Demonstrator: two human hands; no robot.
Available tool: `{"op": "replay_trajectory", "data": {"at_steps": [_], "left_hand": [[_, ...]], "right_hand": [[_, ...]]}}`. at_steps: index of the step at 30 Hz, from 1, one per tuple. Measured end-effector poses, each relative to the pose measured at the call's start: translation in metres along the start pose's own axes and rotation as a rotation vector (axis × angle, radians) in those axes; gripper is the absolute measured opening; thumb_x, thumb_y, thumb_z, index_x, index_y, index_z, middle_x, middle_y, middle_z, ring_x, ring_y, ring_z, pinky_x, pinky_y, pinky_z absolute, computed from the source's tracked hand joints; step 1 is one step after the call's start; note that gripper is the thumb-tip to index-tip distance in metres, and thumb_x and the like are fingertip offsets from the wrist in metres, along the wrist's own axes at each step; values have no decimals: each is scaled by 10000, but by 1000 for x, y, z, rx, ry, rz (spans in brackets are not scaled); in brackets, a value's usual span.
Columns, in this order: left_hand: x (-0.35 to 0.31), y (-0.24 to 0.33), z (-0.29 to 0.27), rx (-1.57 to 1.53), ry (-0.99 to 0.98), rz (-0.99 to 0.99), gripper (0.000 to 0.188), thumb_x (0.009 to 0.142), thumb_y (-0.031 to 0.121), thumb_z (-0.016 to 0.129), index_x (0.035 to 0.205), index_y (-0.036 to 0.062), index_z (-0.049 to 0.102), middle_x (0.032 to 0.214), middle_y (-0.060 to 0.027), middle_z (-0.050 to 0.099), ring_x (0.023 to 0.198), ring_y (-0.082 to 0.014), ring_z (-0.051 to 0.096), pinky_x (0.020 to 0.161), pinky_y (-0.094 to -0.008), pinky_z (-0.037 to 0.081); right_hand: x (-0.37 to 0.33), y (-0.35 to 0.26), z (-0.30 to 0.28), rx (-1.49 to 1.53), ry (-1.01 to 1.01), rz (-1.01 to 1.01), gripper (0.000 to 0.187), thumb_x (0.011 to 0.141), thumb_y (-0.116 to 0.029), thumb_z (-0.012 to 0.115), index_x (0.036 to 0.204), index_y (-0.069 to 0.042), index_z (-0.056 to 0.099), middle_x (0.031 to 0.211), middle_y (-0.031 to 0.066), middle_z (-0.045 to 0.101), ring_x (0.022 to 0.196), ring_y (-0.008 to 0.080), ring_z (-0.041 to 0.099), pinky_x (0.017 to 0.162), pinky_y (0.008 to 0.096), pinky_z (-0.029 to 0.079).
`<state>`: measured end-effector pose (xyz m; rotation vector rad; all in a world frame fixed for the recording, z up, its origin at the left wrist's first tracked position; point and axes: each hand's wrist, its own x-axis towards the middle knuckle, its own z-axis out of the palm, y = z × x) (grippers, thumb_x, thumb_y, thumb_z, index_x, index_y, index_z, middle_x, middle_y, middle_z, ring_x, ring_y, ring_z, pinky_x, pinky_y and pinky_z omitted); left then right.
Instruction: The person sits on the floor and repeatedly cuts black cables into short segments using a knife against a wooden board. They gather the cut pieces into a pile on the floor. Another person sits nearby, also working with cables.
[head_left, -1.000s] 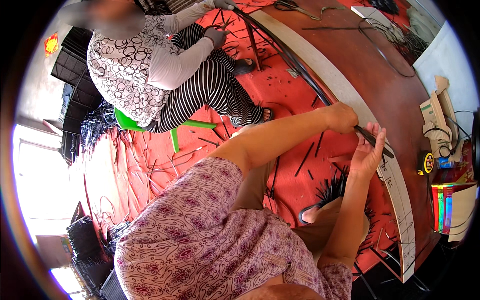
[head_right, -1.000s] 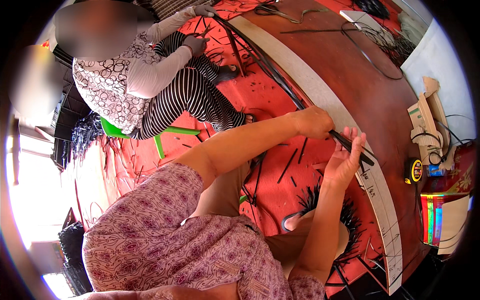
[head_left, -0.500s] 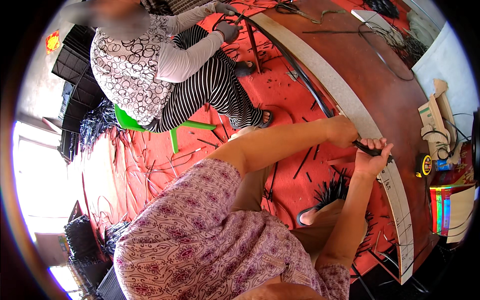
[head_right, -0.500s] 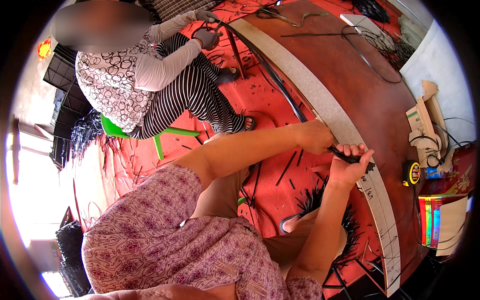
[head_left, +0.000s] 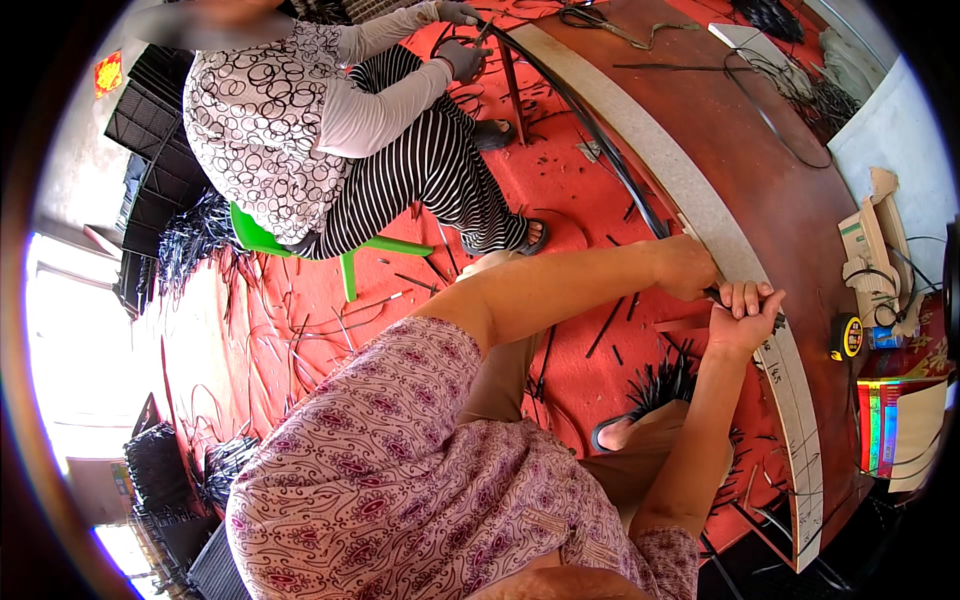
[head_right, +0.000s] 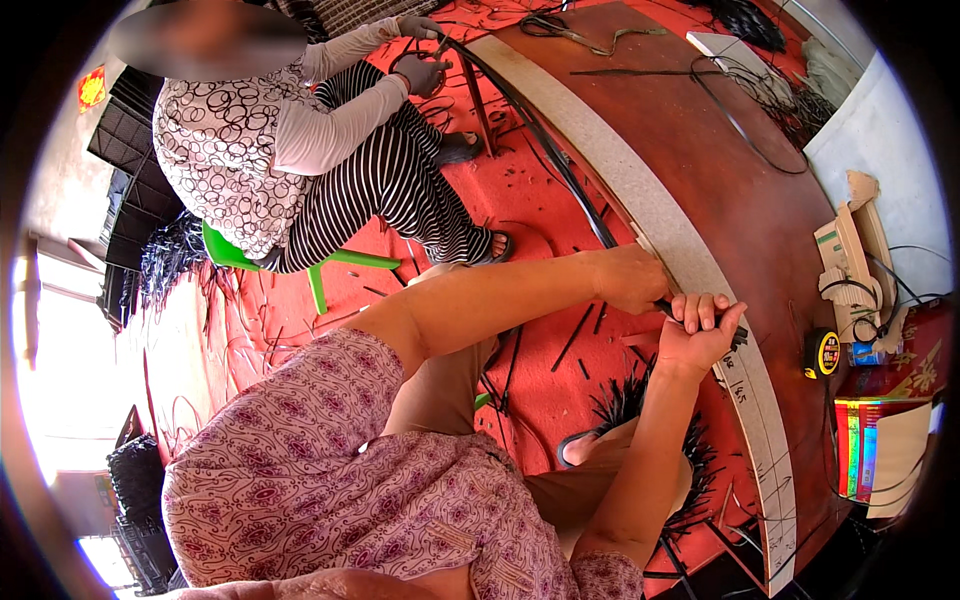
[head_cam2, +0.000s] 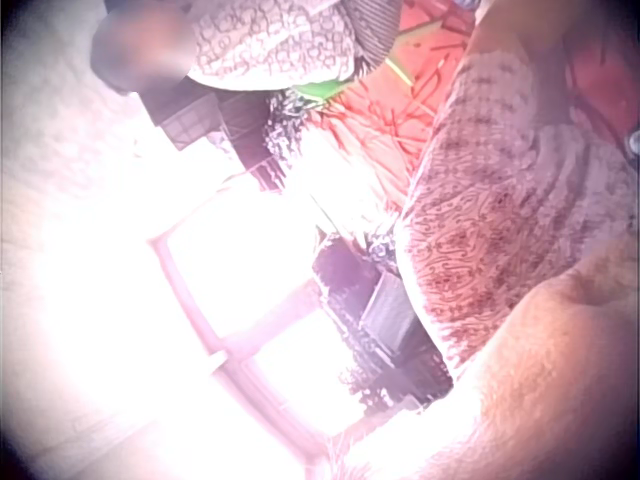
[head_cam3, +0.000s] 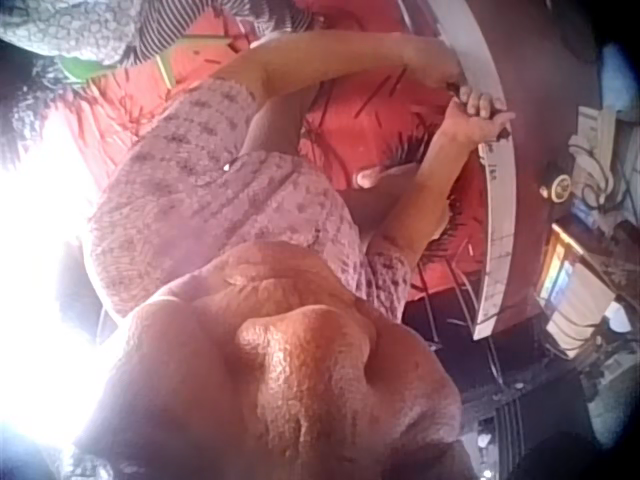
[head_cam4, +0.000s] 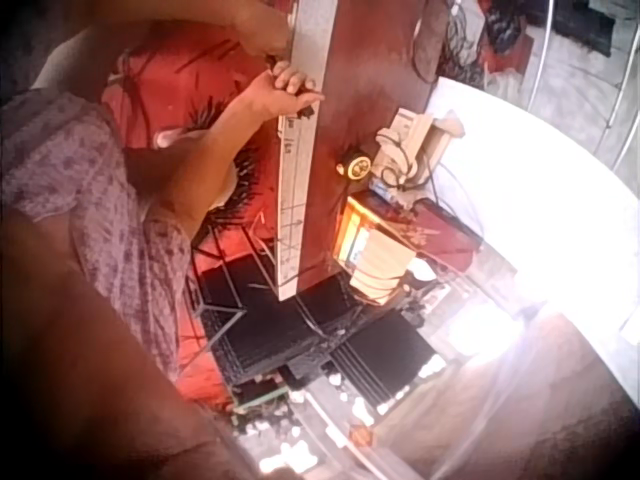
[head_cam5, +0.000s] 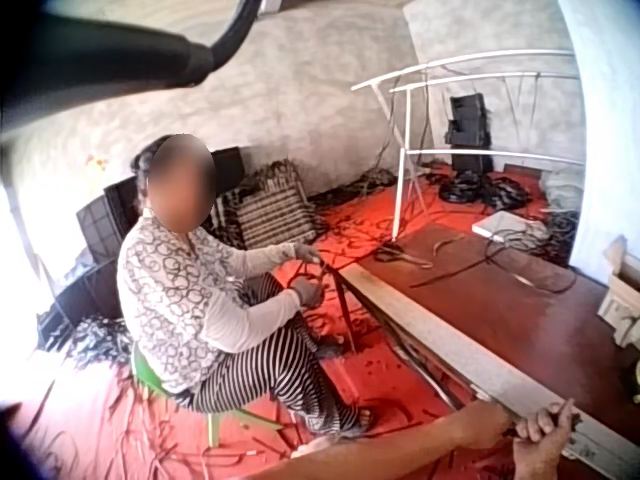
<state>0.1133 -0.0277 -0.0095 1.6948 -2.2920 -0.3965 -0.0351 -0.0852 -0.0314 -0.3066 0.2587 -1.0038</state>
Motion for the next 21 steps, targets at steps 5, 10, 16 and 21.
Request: {"op": "replay_trajectory", "data": {"at_steps": [5,10,16,21], "left_hand": [[0,0,1,24,-15,-5,224,771,241,554,788,53,675,768,-165,654,766,-366,625,677,-455,488],[2,-2,0,40,-33,6,218,768,241,555,790,56,669,772,-163,653,760,-366,624,672,-458,488],[2,2,2,-44,-20,32,229,772,260,563,853,68,659,780,-159,655,773,-366,623,684,-461,486],[-6,16,-24,-226,-175,49,443,756,432,668,1057,109,644,849,-160,662,853,-348,628,777,-430,481]], "right_hand": [[-1,0,1,-8,24,-1,427,990,-439,383,707,-145,509,491,-56,325,413,96,274,488,264,288],[-1,0,1,-12,31,-5,422,989,-439,384,712,-146,510,491,-55,326,411,97,276,486,264,286],[-3,-3,8,-39,65,-8,423,996,-430,375,711,-147,508,489,-56,320,404,92,264,454,260,263],[1,-21,20,-171,-62,191,426,1001,-415,373,690,-143,478,480,-57,305,378,90,239,415,257,234]]}}
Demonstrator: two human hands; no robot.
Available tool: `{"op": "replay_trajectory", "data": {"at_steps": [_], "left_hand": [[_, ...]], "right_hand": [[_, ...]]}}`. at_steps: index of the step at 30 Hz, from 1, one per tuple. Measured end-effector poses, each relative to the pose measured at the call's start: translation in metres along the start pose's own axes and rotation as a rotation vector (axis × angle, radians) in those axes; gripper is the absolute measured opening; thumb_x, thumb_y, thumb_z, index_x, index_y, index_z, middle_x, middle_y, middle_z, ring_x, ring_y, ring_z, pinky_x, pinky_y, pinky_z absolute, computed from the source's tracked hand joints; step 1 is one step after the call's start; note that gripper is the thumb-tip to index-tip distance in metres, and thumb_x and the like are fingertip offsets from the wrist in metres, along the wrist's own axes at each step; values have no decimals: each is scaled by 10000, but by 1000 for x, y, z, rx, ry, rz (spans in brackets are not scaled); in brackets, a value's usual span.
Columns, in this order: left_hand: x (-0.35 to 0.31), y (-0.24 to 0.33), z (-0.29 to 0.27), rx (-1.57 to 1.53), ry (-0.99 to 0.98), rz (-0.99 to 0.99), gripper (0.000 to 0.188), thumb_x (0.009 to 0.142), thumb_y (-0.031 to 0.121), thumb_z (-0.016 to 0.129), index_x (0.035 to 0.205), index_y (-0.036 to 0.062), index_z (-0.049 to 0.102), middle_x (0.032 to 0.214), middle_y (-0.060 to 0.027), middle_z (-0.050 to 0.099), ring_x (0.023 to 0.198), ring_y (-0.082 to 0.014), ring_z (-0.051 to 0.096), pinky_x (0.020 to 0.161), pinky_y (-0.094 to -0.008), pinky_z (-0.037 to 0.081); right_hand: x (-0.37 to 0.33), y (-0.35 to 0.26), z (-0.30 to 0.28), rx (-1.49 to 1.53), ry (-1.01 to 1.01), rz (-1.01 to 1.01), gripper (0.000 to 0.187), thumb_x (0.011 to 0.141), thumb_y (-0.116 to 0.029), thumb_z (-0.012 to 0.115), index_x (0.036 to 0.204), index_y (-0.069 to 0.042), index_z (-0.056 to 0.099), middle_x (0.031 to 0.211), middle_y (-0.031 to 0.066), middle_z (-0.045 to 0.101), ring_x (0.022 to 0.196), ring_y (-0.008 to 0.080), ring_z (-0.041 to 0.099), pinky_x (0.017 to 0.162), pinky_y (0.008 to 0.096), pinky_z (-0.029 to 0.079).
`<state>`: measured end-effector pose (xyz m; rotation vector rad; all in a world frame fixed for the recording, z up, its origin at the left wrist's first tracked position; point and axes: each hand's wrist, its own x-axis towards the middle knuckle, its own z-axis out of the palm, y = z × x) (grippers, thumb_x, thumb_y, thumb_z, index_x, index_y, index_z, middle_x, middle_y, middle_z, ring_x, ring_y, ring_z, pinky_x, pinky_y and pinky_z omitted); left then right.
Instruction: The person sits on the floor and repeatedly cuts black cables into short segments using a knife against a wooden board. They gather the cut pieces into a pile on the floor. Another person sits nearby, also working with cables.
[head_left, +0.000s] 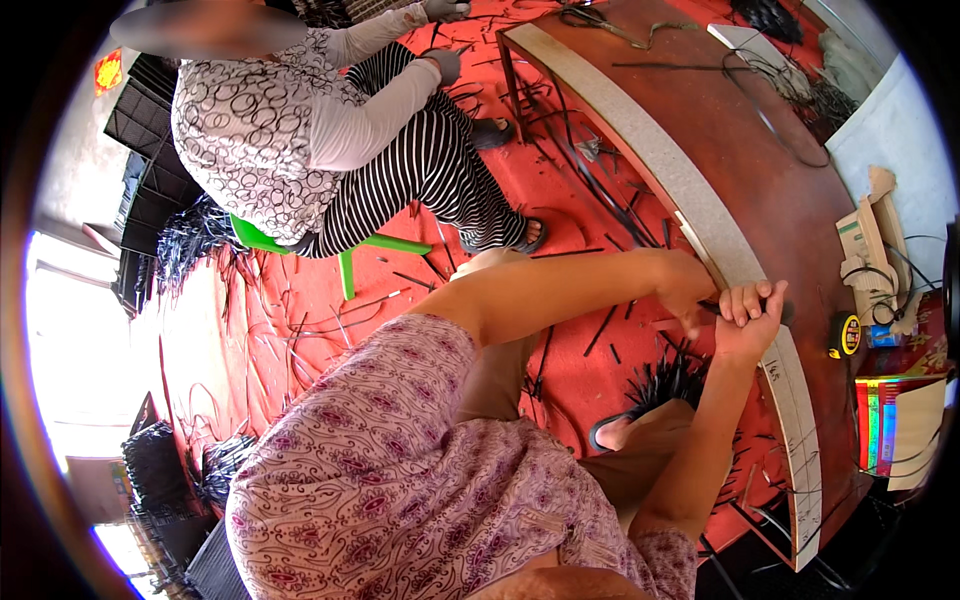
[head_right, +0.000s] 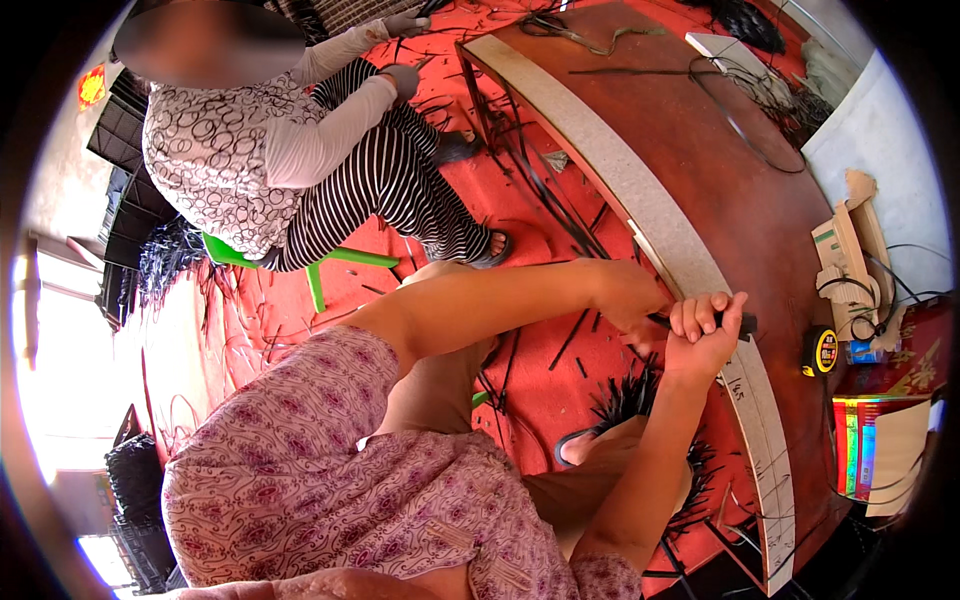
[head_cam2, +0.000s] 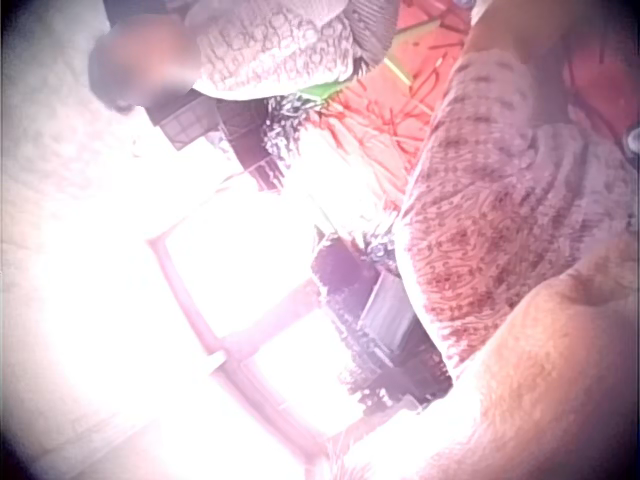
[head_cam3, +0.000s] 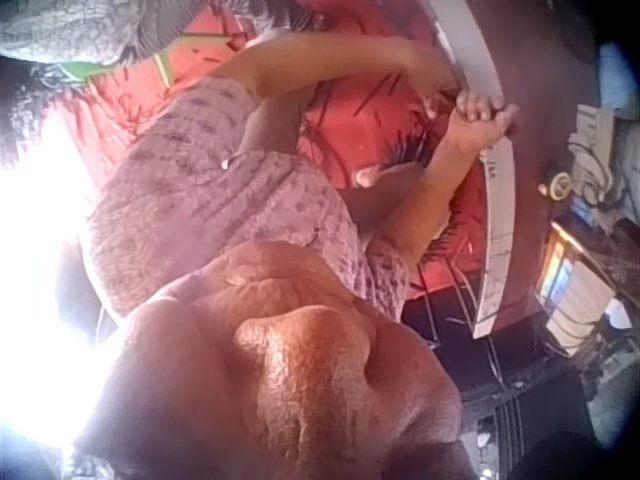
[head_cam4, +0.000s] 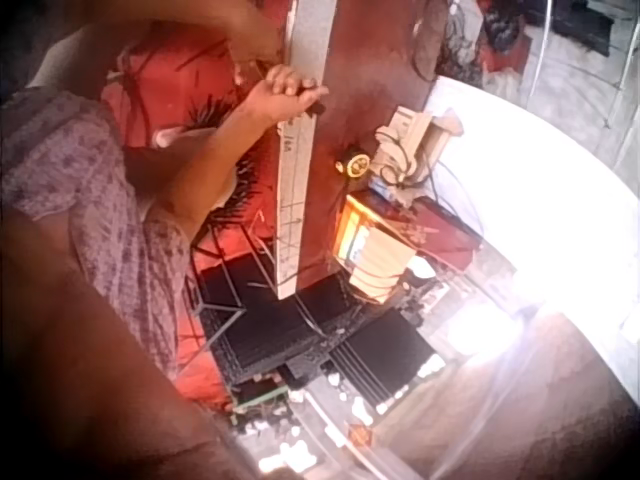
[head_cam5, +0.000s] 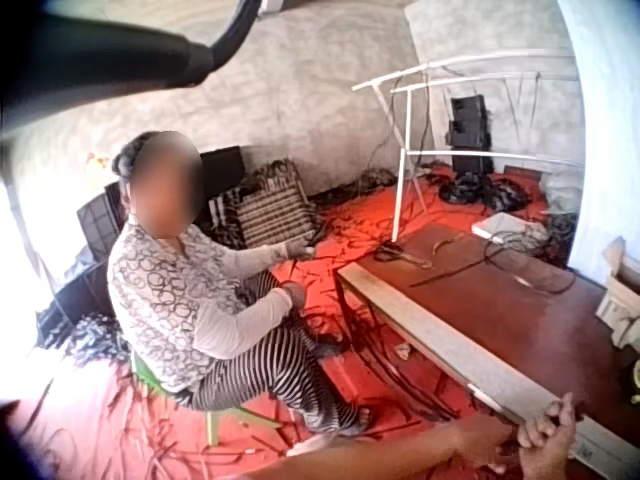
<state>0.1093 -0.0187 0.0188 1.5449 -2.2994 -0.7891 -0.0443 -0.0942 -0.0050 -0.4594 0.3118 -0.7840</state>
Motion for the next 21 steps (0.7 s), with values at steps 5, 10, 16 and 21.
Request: {"op": "replay_trajectory", "data": {"at_steps": [5,10,16,21], "left_hand": [[-47,2,-44,-86,457,63,609,685,478,777,1087,46,624,935,-138,636,856,-309,617,804,-387,475],[-158,16,-88,233,1297,-439,725,637,346,851,1161,-37,527,985,-135,558,961,-274,556,842,-362,463],[-230,-97,-109,889,1365,-815,1019,565,367,867,1333,-7,313,1263,-206,411,1119,-366,415,974,-473,322],[-217,-156,-155,894,1334,-526,588,724,307,746,1175,-6,535,1029,-180,589,1002,-358,530,940,-464,351]], "right_hand": [[-26,-13,11,-124,-404,451,440,999,-399,378,651,-134,423,447,-55,262,352,89,187,388,260,193],[-32,-6,-1,-198,-463,527,443,990,-398,402,644,-121,414,441,-47,254,362,68,171,382,249,168],[-25,11,10,-153,-440,552,441,982,-408,422,651,-116,423,443,-48,255,357,66,178,375,246,167],[-23,21,10,-164,-427,600,439,979,-405,432,648,-117,435,439,-49,263,347,69,194,370,245,183]]}}
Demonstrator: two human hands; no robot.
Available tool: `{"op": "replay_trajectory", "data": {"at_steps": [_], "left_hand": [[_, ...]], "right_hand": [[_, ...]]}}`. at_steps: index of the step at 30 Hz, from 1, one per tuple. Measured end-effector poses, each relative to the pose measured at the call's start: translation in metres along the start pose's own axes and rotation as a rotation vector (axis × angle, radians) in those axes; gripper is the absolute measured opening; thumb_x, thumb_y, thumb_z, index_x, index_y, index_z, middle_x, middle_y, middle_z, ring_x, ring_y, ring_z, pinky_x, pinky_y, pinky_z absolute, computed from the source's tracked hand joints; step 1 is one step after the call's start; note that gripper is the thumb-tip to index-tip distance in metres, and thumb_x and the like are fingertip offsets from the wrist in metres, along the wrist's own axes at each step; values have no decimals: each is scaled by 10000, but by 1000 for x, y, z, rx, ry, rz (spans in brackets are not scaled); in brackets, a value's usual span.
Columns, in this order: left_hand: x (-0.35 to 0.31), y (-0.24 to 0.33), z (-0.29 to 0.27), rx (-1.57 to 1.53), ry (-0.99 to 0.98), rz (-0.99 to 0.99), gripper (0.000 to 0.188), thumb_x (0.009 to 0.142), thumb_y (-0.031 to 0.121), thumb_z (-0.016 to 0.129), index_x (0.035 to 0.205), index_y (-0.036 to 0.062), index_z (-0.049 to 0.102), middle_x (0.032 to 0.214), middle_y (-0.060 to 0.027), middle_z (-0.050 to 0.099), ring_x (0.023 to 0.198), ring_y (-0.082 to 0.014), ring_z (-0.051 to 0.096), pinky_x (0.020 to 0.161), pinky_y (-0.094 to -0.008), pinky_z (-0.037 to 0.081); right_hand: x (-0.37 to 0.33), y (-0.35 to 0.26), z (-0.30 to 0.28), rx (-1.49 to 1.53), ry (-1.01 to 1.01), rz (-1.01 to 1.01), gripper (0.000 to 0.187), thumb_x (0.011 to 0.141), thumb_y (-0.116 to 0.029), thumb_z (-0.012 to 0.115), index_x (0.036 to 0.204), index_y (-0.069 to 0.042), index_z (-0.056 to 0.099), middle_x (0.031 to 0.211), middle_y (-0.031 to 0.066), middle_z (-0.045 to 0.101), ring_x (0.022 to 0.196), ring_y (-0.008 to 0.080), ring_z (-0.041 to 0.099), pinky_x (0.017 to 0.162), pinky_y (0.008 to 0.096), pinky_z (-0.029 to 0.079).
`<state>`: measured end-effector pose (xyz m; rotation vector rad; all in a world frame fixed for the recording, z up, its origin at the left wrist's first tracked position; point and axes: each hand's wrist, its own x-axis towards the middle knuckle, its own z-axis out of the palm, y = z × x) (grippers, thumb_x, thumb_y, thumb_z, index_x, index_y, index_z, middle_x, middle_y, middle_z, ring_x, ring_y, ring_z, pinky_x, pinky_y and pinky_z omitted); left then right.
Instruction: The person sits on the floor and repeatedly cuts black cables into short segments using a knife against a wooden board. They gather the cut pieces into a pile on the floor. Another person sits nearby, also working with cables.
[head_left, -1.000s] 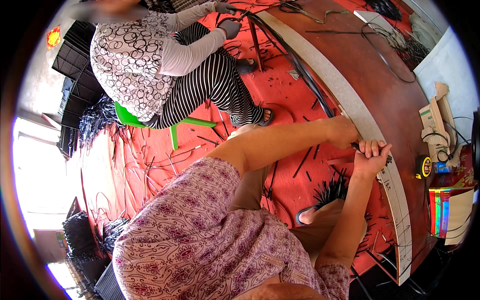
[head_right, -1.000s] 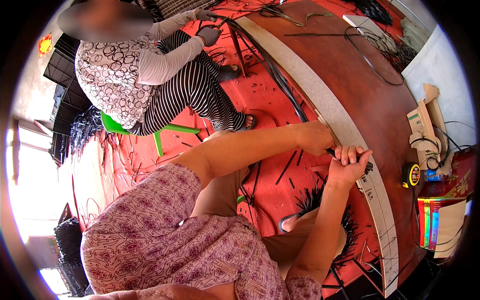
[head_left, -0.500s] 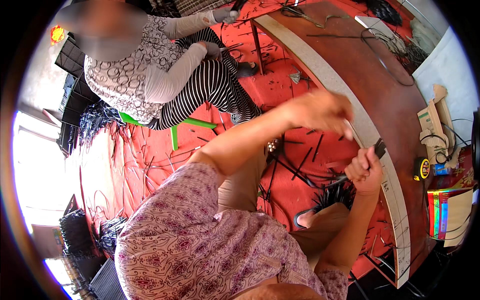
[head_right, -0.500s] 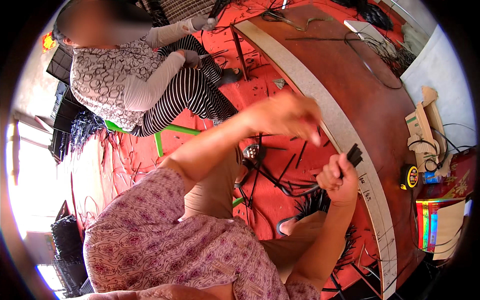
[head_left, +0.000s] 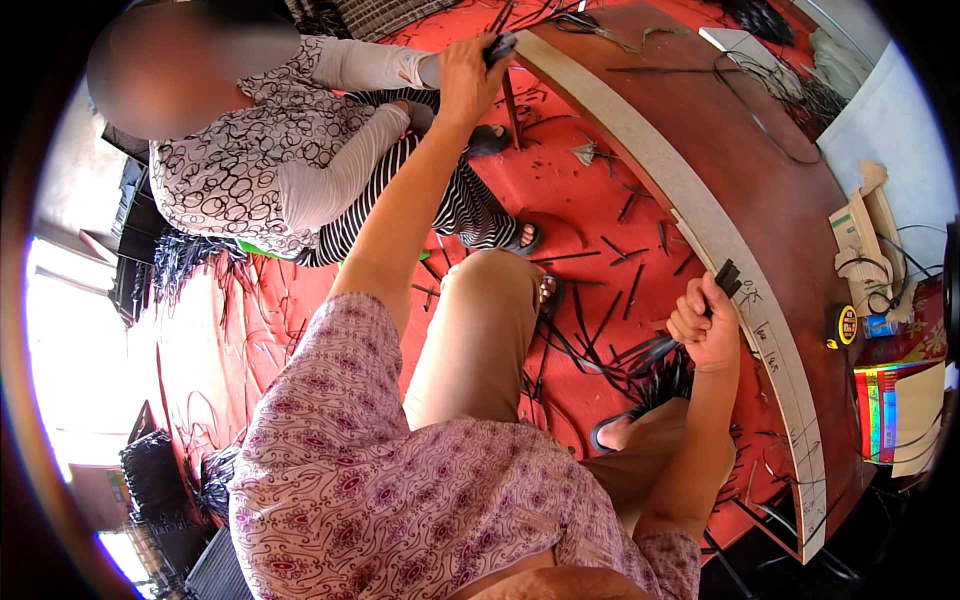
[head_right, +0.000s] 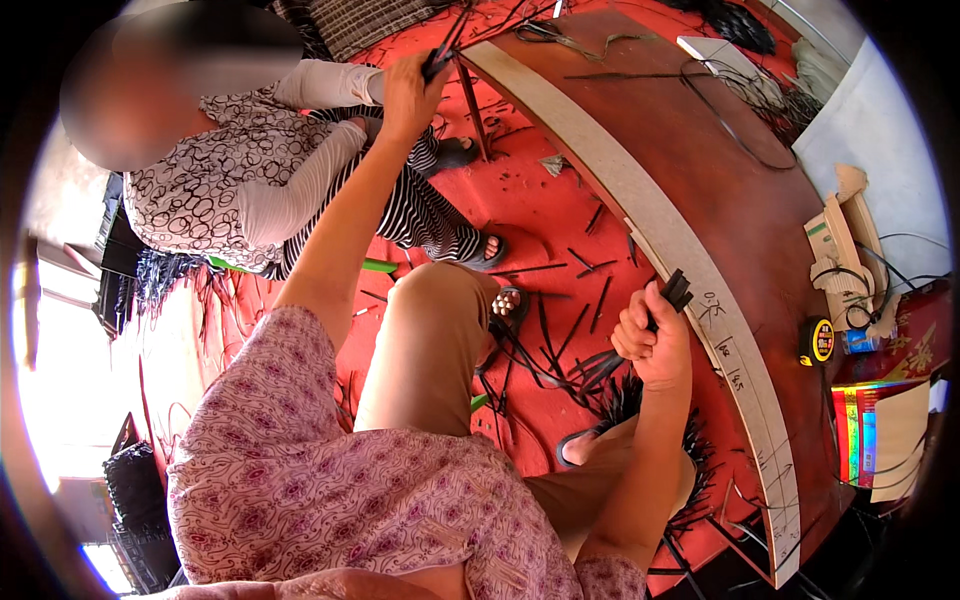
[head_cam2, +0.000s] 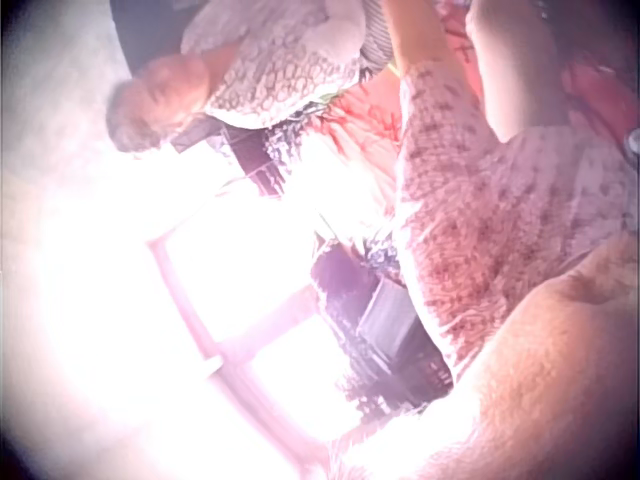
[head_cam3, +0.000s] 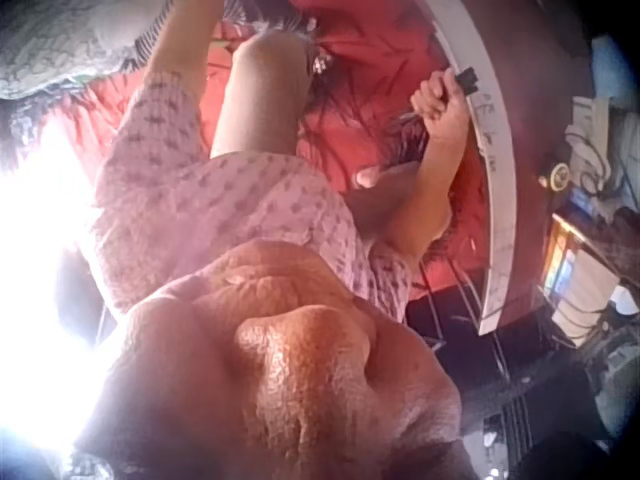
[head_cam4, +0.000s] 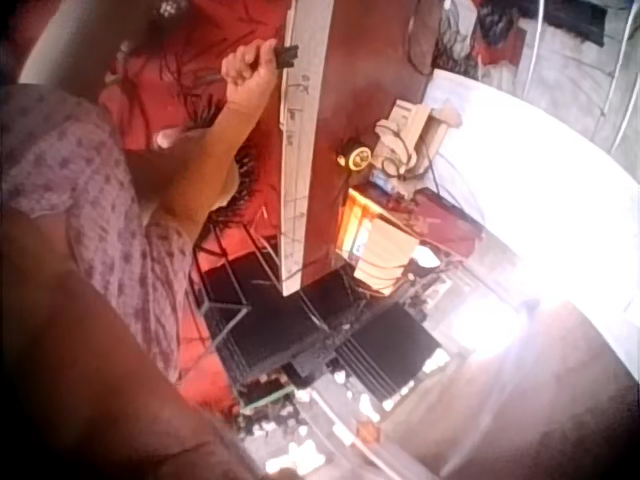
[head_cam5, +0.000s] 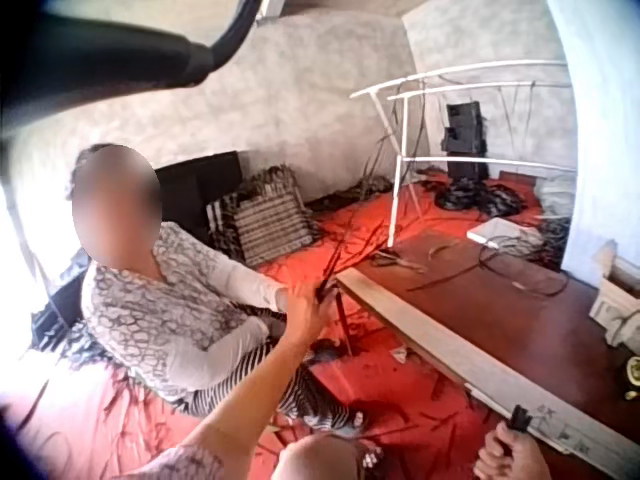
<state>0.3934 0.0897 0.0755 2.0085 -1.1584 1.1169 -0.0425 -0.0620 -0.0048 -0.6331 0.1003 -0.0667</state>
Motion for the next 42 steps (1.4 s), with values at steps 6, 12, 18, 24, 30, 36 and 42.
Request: {"op": "replay_trajectory", "data": {"at_steps": [6,12,18,24,30,36,42], "left_hand": [[-14,11,27,-366,-315,-407,293,878,265,591,987,1,655,727,-187,642,675,-361,616,622,-402,497],[-40,128,-2,-415,-565,69,276,894,245,590,959,-20,630,687,-136,627,605,-172,590,598,-308,474],[-55,239,-13,-520,-822,264,247,826,161,621,1011,0,651,778,-191,645,706,-334,647,622,-368,505],[-119,315,9,-630,-1124,442,183,778,200,594,893,79,670,771,-172,657,746,-350,650,658,-454,506],[-132,381,28,-400,-1138,384,228,828,223,525,904,67,672,832,-164,674,790,-348,659,682,-467,513],[-136,385,29,-405,-1193,550,180,752,205,566,756,70,685,821,-158,684,791,-295,681,657,-431,524],[-182,347,56,-810,-994,425,168,733,231,594,752,90,685,800,-145,680,805,-295,678,643,-418,523]], "right_hand": [[2,20,-10,-24,-31,71,427,972,-356,462,626,-109,413,434,-42,291,334,70,243,348,239,198],[-12,10,16,-106,-29,96,450,980,-357,440,609,-103,415,443,-51,291,353,64,231,369,235,202],[-35,2,18,43,-229,8,447,957,-372,472,610,-92,441,450,-49,307,376,49,241,379,224,184],[-39,9,32,-53,-246,118,449,938,-385,495,608,-82,456,451,-45,319,382,53,250,389,229,203],[-51,13,28,-71,-177,90,442,956,-332,503,592,-93,426,456,-43,303,382,52,246,374,224,168],[-64,14,19,-104,-108,7,442,950,-363,486,612,-85,418,452,-53,286,374,55,253,375,222,201],[-67,20,24,-97,-154,-14,449,951,-361,481,604,-84,411,443,-46,282,365,63,251,369,224,202]]}}
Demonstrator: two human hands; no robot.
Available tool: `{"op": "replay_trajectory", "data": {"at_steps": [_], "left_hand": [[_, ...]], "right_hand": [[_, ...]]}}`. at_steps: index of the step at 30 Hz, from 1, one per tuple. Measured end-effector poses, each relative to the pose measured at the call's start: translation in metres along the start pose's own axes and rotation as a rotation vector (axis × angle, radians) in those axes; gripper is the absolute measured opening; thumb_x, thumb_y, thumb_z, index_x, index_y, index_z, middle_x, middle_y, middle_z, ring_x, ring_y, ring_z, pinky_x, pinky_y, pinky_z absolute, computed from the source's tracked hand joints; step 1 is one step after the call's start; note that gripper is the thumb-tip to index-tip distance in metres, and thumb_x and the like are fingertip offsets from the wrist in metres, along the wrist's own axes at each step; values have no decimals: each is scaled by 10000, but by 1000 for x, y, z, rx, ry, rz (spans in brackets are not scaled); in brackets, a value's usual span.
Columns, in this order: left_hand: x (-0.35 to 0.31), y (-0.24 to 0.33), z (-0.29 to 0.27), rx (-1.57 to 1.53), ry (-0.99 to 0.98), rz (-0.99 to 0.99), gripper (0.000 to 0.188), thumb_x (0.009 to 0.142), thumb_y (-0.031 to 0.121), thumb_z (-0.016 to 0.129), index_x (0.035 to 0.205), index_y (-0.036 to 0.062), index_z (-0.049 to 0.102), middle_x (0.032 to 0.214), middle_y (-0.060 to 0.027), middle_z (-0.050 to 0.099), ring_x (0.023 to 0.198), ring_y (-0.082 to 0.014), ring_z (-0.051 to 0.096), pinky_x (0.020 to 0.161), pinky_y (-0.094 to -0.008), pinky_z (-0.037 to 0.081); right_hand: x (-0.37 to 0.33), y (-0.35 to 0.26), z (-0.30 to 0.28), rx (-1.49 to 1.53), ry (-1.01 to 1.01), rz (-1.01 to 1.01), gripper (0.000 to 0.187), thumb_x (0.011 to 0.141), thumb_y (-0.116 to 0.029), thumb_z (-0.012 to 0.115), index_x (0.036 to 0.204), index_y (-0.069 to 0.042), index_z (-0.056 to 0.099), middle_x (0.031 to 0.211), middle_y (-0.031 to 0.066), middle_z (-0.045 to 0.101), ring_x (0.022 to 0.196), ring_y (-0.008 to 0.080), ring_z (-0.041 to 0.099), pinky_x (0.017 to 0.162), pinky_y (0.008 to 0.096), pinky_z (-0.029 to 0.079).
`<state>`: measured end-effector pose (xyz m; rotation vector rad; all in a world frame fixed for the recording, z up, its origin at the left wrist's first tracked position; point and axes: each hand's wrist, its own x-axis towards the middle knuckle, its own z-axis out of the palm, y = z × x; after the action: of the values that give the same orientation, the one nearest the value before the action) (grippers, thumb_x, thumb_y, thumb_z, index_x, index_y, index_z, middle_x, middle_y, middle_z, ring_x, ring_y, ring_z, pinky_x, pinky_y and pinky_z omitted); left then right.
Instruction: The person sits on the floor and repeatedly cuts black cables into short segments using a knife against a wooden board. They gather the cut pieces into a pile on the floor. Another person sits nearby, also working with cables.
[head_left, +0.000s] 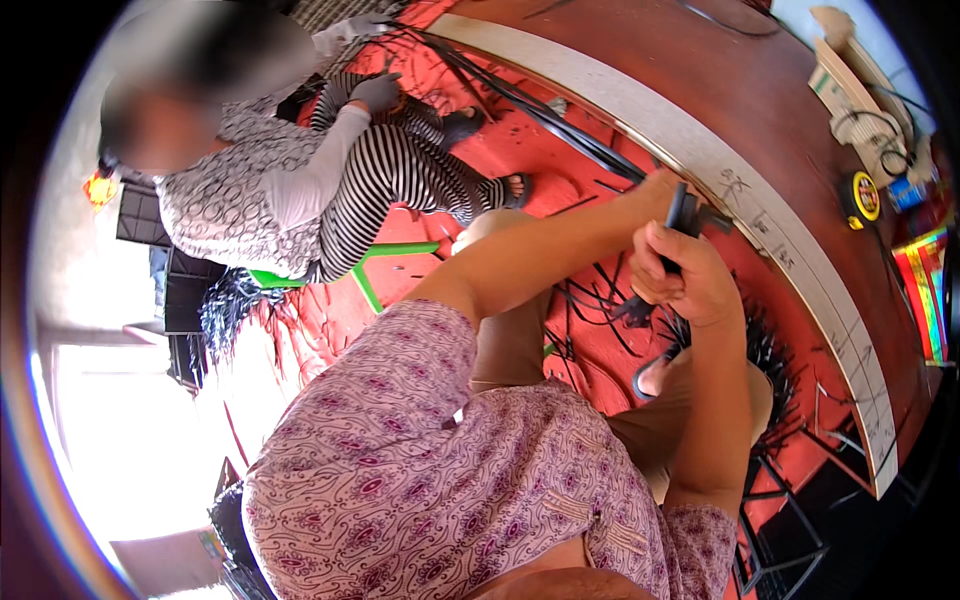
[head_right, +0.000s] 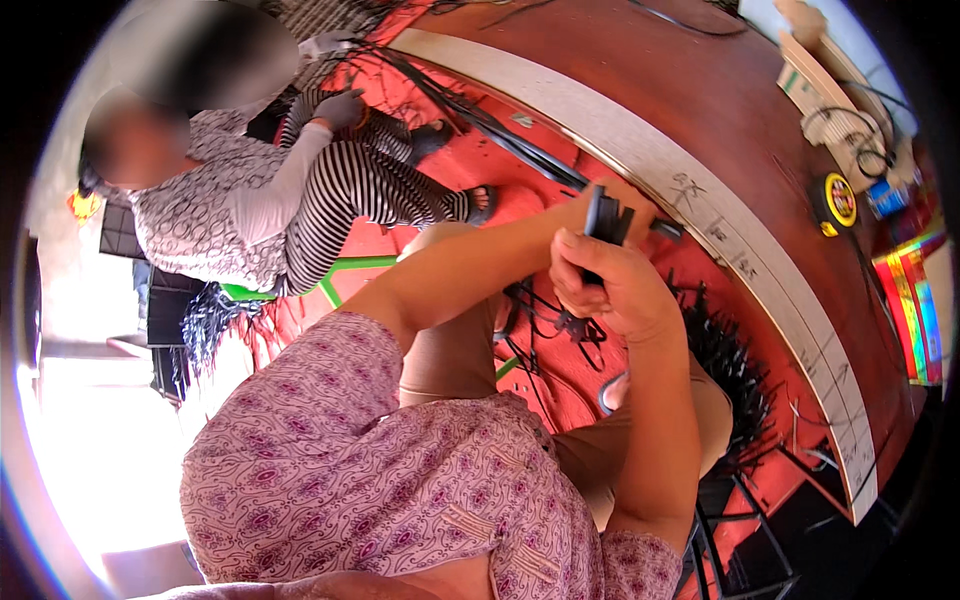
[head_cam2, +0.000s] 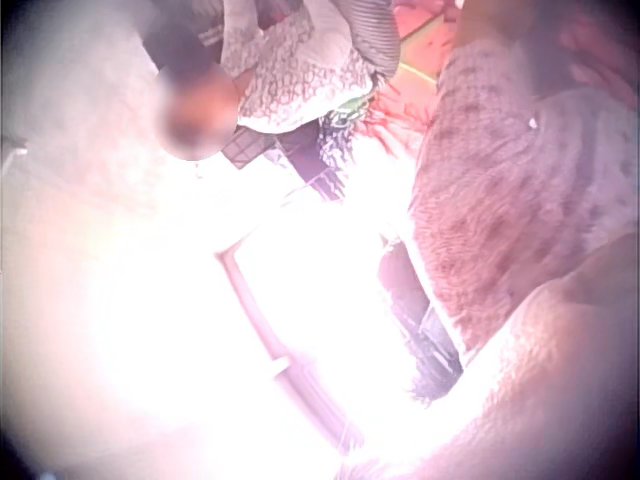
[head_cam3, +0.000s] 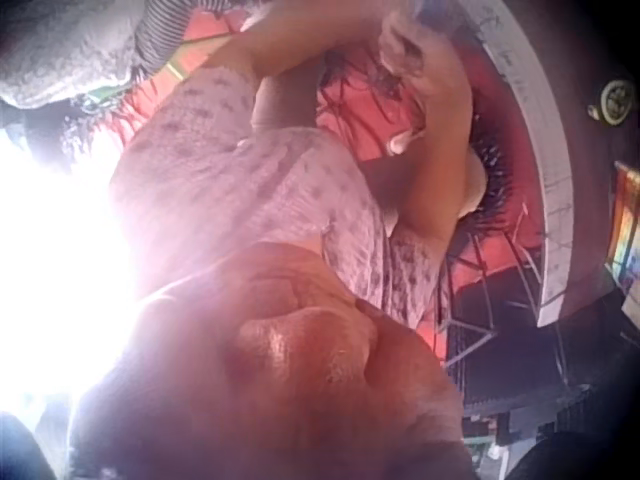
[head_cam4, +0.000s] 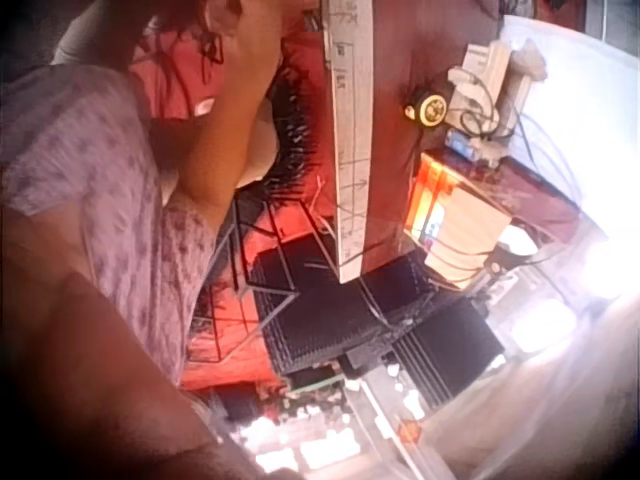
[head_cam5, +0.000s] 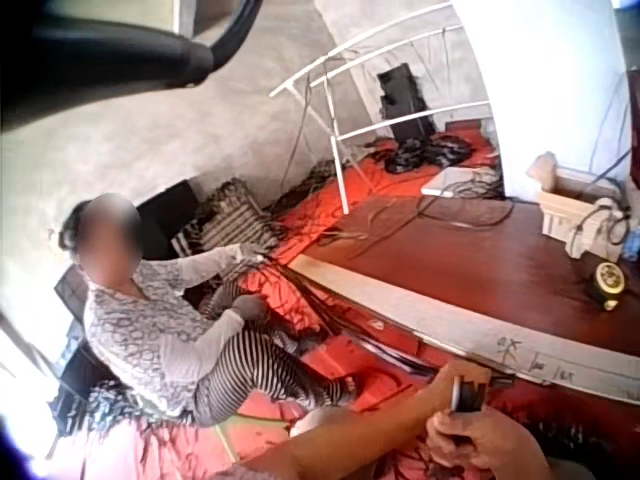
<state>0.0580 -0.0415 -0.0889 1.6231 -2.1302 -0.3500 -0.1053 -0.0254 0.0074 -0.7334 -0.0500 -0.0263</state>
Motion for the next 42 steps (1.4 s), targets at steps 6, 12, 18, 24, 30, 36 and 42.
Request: {"op": "replay_trajectory", "data": {"at_steps": [6,12,18,24,30,36,42], "left_hand": [[-18,55,-30,-10,-218,-147,188,748,239,587,765,74,677,805,-156,675,809,-310,672,655,-422,518],[-23,66,-31,-19,-217,-186,209,762,247,580,778,58,669,810,-168,670,813,-325,666,667,-425,514],[-25,69,-32,-18,-219,-209,231,777,255,573,791,42,662,816,-180,665,816,-339,660,680,-428,510],[-24,70,-36,-27,-222,-227,253,791,263,566,804,26,654,821,-192,660,820,-354,653,692,-431,506],[-5,49,-41,62,-36,-296,336,840,327,543,845,8,650,850,-228,645,853,-394,631,732,-451,489],[-4,68,-76,-165,-12,-542,492,915,438,457,839,-8,650,765,-255,616,772,-417,614,699,-462,464],[-11,54,-43,74,-4,-382,393,894,349,487,887,1,670,880,-236,648,849,-389,638,753,-458,495]], "right_hand": [[1,14,-1,-4,-2,16,452,961,-375,472,617,-84,430,437,-38,279,352,59,236,362,224,196],[7,26,-4,-4,-51,24,431,960,-343,492,629,-74,437,452,-24,306,353,52,238,358,215,191],[9,30,0,-11,-98,8,432,958,-349,501,634,-71,439,457,-21,312,354,51,247,356,210,187],[6,31,-4,15,-48,1,431,955,-370,501,646,-75,442,463,-19,322,355,54,248,358,211,190],[-15,2,-7,15,148,-289,434,978,-434,423,682,-118,452,471,-43,308,371,67,239,383,230,207],[-29,-11,-37,196,650,-656,394,984,-408,435,713,-128,491,507,-63,328,399,66,254,412,237,237],[-35,-13,-41,268,853,-789,392,979,-414,441,717,-125,483,536,-51,332,430,83,268,436,253,248]]}}
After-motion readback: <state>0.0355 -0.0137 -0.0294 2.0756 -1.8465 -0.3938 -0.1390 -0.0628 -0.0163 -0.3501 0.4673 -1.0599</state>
